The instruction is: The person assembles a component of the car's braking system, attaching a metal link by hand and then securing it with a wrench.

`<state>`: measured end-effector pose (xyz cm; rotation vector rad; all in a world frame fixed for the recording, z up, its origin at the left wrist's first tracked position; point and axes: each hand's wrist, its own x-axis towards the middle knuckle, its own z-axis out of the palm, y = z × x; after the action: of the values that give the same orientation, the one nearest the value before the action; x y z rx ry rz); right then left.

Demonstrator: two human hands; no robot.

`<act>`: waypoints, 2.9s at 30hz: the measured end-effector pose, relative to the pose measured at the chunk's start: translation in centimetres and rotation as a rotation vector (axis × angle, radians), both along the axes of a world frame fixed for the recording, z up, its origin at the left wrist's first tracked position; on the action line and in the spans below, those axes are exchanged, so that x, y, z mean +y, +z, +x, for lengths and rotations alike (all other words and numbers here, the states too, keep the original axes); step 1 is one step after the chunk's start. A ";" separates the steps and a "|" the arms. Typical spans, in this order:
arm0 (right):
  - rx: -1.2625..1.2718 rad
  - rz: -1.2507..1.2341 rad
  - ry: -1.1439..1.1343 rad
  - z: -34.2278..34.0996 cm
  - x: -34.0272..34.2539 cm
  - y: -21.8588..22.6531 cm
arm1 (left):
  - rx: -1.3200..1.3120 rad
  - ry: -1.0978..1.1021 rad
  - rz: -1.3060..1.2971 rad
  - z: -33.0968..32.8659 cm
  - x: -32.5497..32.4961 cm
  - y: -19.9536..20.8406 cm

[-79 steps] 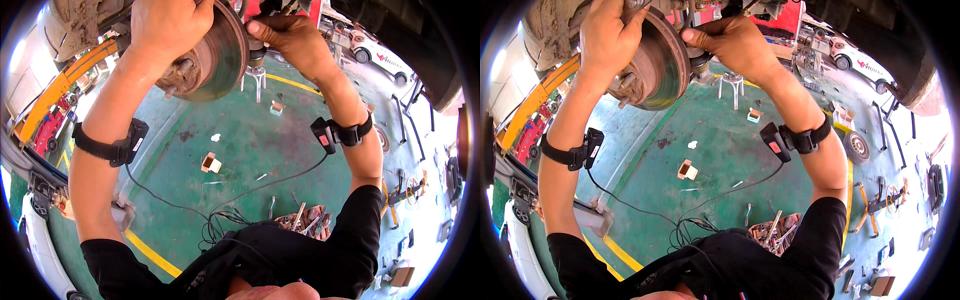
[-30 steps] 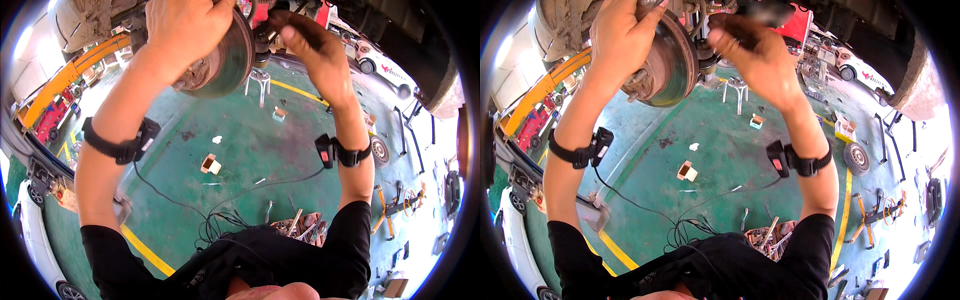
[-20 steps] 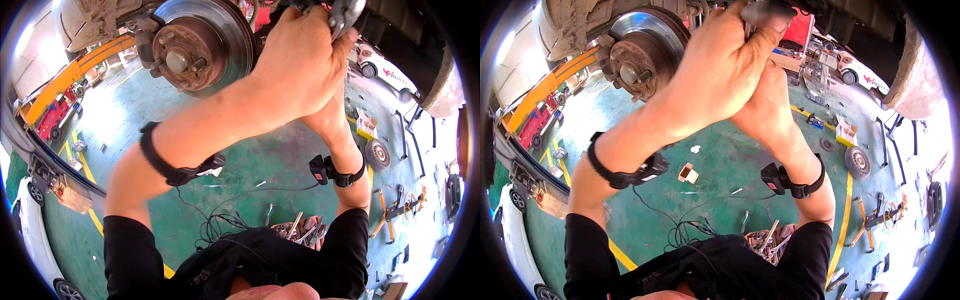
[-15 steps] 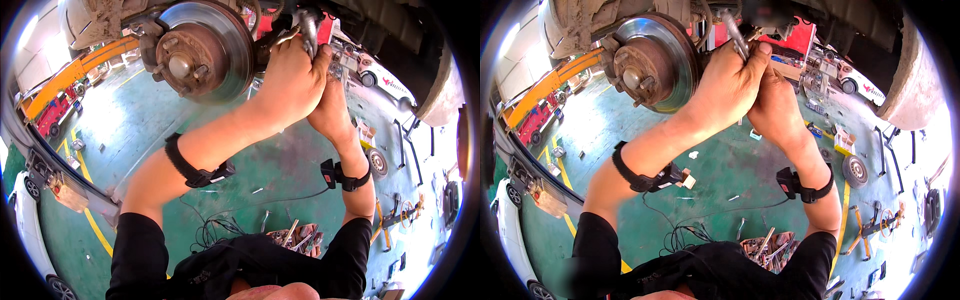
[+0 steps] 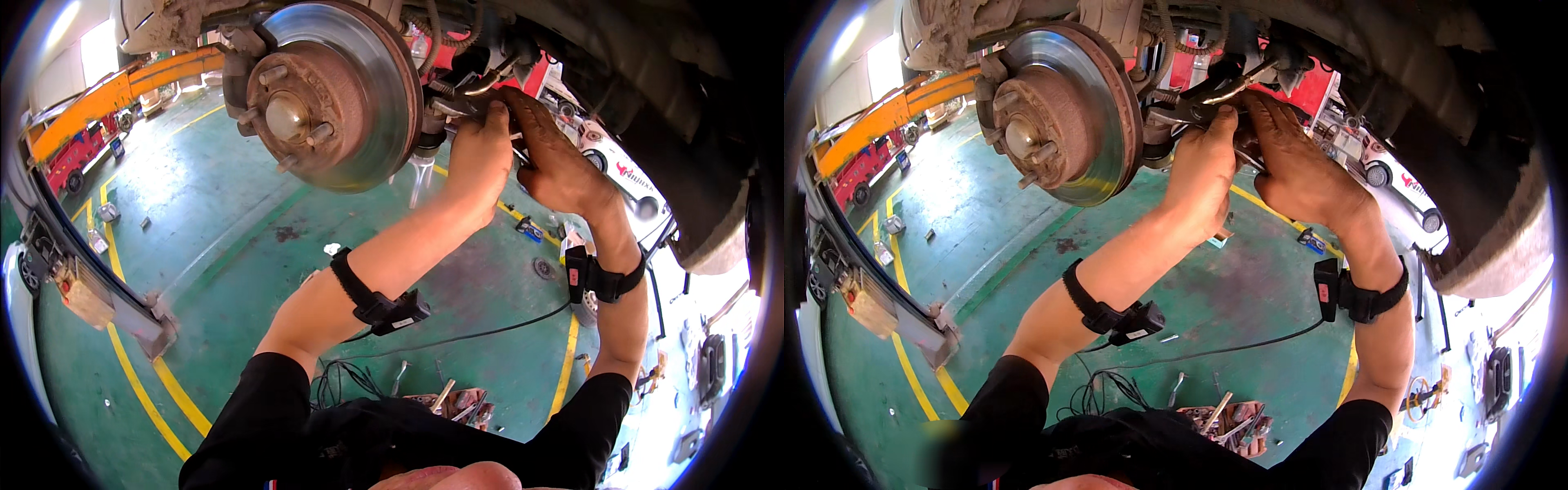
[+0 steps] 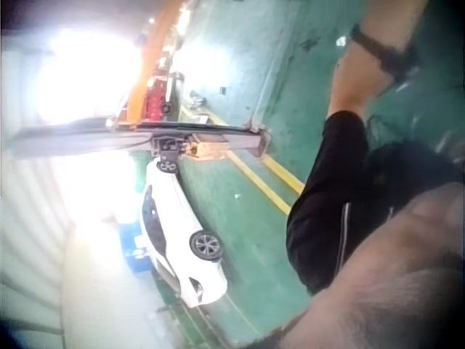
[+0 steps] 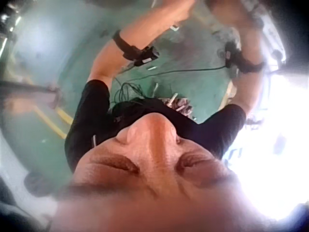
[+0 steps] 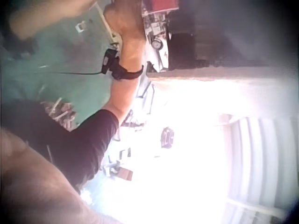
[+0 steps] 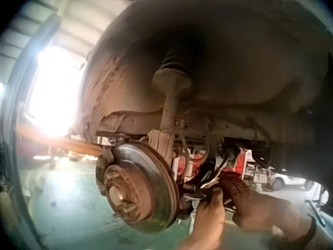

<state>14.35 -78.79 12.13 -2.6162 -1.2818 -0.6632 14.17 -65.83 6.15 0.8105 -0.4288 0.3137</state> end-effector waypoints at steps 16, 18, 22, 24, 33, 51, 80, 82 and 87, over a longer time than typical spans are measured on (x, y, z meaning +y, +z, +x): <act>0.232 -0.110 0.037 3.3 1.1 4.5 | 0.001 0.000 -0.258 0.8 -1.1 1.1; 0.118 -0.123 0.078 4.7 0.6 4.4 | -0.001 -0.028 -0.285 0.7 -1.1 1.3; 0.030 -0.201 0.055 4.9 0.6 5.5 | -0.009 -0.057 -0.306 0.6 -1.0 1.4; 0.103 -0.150 0.014 3.5 0.7 5.2 | -0.002 -0.056 -0.303 0.6 -0.9 1.2; 0.086 -0.054 -0.339 -2.2 -0.3 1.3 | 0.062 -0.033 -0.127 0.9 -0.5 -0.8; 1.101 1.391 0.876 6.9 -1.9 -5.3 | -0.014 -0.128 -0.423 1.6 -0.8 1.8; 1.227 1.769 1.036 8.0 4.0 -3.2 | -1.096 1.358 1.397 -5.3 17.6 10.2; 1.218 1.838 1.035 7.6 4.5 -3.3 | -0.919 1.319 1.532 -4.7 16.7 11.5; 0.723 2.064 0.985 4.6 3.5 -4.5 | -0.729 1.316 1.656 -4.6 16.3 11.5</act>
<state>18.94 -75.29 7.62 -0.3150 -0.5943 -0.3042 9.57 -49.53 17.65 2.6111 -0.7722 1.6185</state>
